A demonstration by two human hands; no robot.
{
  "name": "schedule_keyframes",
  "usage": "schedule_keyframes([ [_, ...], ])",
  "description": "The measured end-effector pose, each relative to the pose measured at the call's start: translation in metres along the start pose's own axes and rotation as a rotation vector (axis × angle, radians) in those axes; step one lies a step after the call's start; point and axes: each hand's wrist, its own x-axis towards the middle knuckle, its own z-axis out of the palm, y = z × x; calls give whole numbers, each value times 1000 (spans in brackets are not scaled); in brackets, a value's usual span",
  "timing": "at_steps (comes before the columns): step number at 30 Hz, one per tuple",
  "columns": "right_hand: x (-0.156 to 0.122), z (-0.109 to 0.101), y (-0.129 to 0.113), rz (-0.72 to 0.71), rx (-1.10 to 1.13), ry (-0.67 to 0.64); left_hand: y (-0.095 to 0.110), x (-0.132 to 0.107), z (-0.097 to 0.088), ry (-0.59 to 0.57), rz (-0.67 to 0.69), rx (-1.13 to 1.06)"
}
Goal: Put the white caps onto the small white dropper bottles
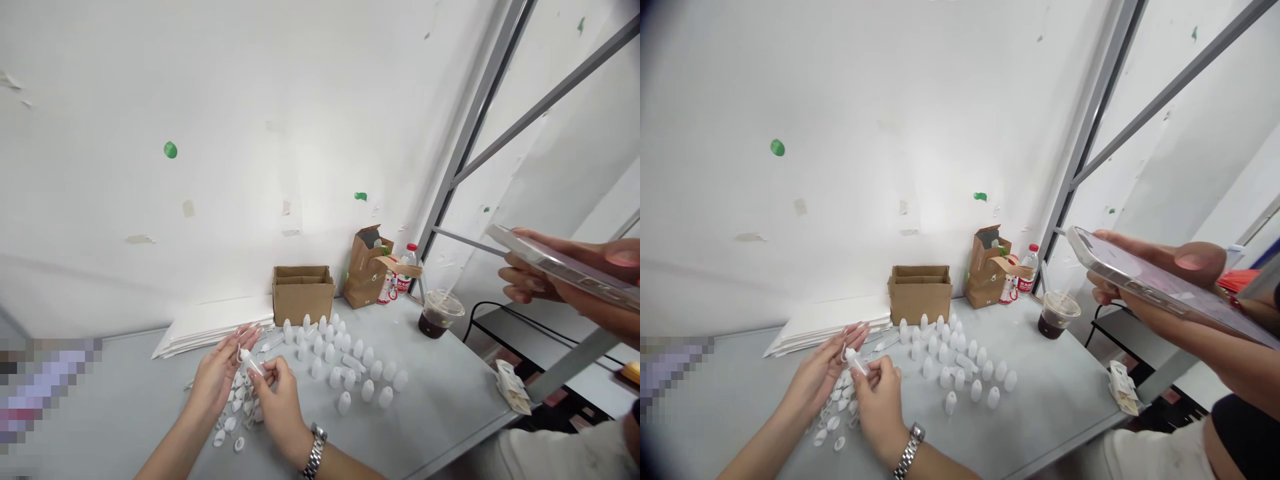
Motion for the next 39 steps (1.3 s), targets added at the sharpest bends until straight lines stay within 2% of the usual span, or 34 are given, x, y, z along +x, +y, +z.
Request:
schedule_keyframes([
  [5,1,-2,-3,-4,-21,-1,3,-3,-1,-2,-25,15],
  [13,0,-2,-9,87,-89,-67,-1,1,-7,35,-13,2],
  [20,1,-2,-6,35,-75,-48,-2,2,-9,45,-41,23],
  [27,0,-2,-9,59,-121,-56,-1,2,-10,23,-54,24],
  [33,-1,-2,-7,9,-132,-4,3,0,-8,12,-89,23],
  [39,-2,-3,-7,5,-170,-67,0,1,-13,22,-110,68],
])
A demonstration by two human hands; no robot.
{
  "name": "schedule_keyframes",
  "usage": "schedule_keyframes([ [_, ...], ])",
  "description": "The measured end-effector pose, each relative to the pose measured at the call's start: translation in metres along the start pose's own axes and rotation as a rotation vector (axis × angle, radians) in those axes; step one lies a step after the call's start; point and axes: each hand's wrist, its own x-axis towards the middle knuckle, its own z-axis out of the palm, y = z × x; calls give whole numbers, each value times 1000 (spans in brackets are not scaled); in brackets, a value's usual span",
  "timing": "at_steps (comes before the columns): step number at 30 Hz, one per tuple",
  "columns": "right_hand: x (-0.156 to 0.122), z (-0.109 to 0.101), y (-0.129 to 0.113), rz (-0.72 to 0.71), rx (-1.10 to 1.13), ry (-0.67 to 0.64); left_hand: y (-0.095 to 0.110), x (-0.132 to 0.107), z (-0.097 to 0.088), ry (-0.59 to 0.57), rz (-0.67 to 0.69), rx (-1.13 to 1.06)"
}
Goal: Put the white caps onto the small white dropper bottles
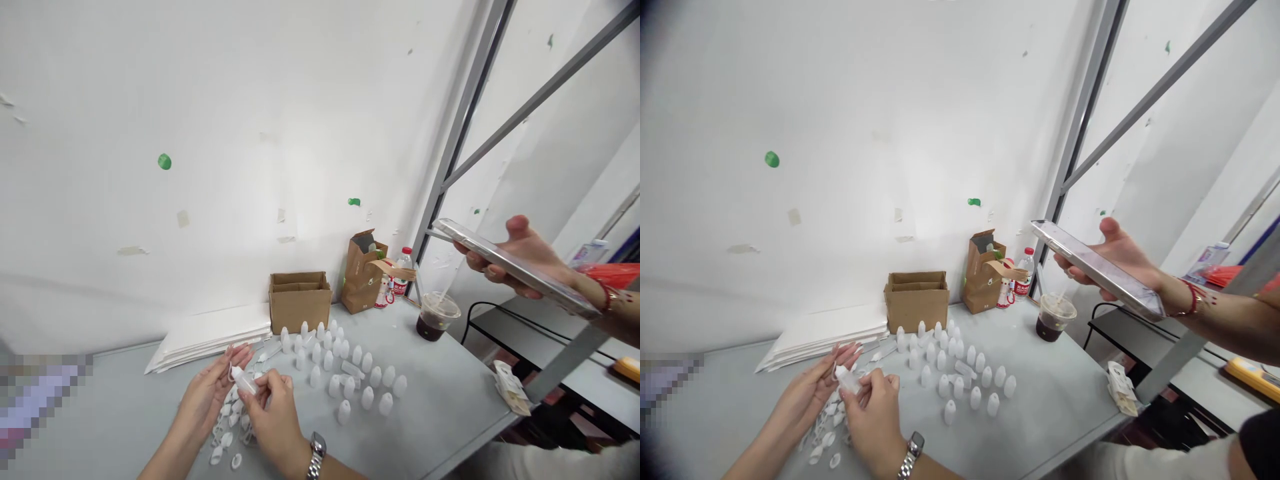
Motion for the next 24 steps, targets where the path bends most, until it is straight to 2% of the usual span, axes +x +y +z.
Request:
schedule_keyframes([
  [7,-1,1,5,-44,-46,-8,-4,0,-10,-46,-11,-59],
  [13,-1,2,8,-122,-44,-21,-11,3,-18,-95,-9,-227],
  [24,-5,-3,2,-169,-74,-77,-8,-5,-22,-149,19,-243],
])
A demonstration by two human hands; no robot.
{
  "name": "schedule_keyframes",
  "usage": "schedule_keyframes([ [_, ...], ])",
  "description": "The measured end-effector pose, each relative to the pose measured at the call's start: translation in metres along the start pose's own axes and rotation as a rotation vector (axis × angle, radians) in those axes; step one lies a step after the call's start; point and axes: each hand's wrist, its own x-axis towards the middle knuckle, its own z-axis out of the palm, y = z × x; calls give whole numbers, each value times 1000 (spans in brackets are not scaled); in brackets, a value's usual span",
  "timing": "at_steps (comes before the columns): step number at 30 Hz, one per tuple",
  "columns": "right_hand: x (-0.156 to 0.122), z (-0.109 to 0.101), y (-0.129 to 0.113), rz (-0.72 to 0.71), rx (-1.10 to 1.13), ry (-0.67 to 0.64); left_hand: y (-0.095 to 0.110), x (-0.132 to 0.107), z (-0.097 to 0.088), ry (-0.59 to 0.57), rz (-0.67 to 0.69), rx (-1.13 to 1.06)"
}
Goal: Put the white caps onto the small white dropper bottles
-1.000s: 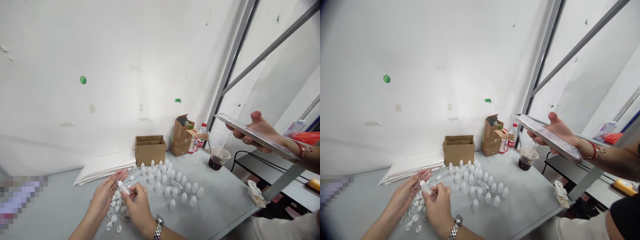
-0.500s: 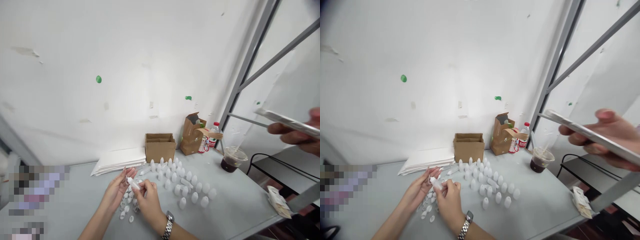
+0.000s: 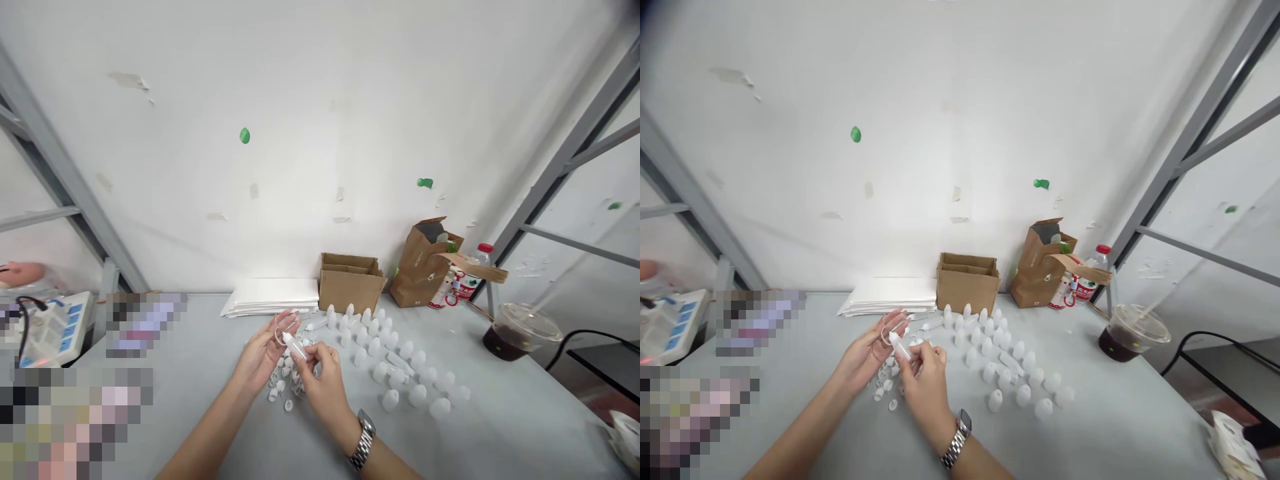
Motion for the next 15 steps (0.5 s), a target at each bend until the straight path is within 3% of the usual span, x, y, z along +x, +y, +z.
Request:
schedule_keyframes([
  [15,0,-1,-2,-21,-21,-9,0,-4,2,-10,-3,-4],
])
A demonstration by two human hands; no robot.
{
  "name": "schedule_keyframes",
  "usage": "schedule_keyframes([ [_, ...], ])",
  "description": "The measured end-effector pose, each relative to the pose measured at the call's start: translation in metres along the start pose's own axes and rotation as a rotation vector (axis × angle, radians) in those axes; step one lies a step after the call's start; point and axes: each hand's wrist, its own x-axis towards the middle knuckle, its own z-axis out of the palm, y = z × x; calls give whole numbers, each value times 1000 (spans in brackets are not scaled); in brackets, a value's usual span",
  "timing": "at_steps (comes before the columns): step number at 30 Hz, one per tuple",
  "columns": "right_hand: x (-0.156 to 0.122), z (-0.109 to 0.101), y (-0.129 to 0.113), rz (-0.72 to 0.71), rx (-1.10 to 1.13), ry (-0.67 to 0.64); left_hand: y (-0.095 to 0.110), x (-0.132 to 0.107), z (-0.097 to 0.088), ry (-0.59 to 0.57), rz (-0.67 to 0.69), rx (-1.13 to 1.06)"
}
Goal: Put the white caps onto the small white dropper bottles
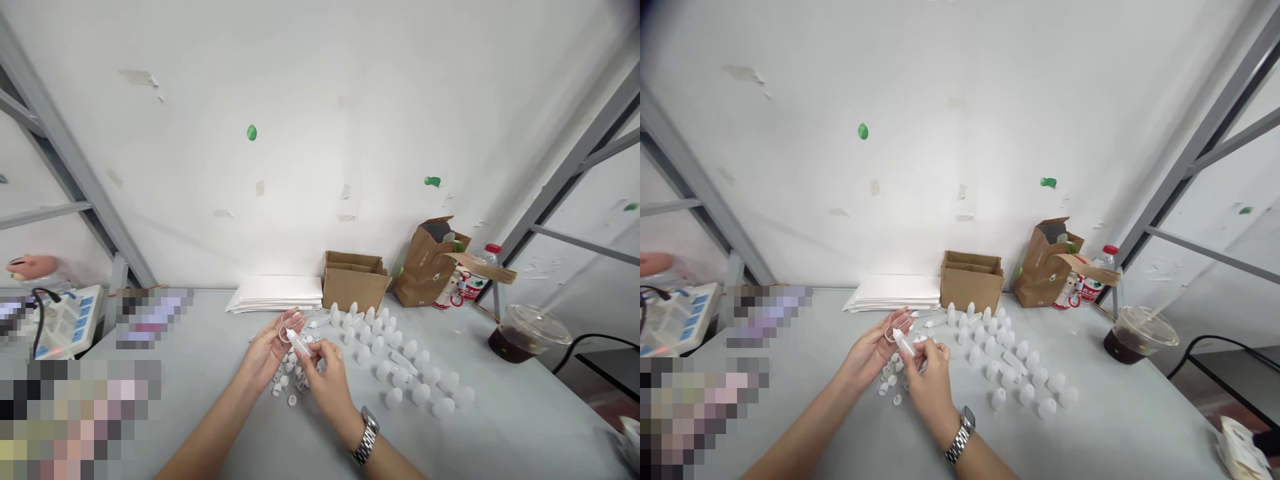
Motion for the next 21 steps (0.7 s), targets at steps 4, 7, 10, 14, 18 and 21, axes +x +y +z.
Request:
schedule_keyframes([
  [4,1,-1,-2,12,-16,-14,-1,0,0,-5,8,1],
  [7,1,-1,-2,17,-9,-23,-1,0,-1,13,13,-8],
  [10,1,-1,-2,16,-11,-28,0,-1,-1,24,17,2],
  [14,0,-1,-2,4,-22,-36,3,-4,3,17,31,36],
  [18,-1,-1,-3,-8,-13,-25,3,-6,4,-3,50,75],
  [21,0,-1,-3,-16,-22,-25,3,-5,2,-33,66,97],
])
